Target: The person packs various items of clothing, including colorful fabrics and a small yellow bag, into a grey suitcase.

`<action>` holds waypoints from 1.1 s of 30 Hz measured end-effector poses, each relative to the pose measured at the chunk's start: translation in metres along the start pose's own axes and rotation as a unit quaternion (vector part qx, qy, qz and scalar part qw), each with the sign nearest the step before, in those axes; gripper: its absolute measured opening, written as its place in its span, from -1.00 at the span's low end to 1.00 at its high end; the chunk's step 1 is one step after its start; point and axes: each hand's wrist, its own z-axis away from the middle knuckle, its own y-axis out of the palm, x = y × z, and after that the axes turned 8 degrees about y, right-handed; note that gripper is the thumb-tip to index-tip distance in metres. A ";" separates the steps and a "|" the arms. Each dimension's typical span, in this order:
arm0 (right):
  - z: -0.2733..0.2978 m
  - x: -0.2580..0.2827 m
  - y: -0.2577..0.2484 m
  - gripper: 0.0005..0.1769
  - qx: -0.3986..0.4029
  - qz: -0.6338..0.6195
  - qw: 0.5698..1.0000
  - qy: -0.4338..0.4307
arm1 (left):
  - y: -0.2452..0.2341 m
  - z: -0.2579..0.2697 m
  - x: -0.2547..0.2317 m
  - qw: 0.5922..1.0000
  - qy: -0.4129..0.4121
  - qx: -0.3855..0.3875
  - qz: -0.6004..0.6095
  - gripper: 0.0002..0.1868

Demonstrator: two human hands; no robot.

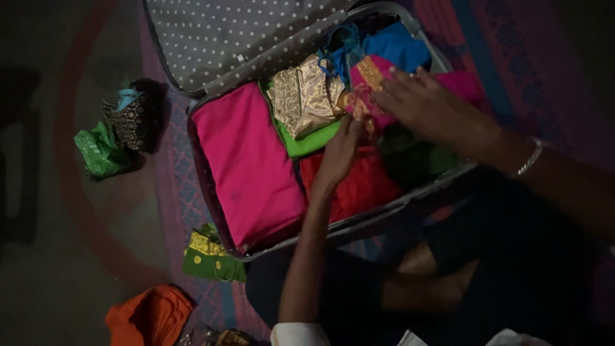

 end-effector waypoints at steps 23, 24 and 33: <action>0.097 0.007 0.088 -0.22 0.190 -0.208 0.959 0.001 | 0.071 0.025 0.050 0.748 0.259 -0.001 -0.611 -0.34; 0.095 0.005 0.087 -0.16 0.238 -0.214 0.947 0.023 | 0.072 0.026 0.049 0.755 0.261 -0.006 -0.602 -0.30; 0.054 0.012 0.067 0.07 0.166 -0.193 0.958 0.135 | 0.068 0.001 0.056 0.734 0.240 0.023 -0.635 -0.13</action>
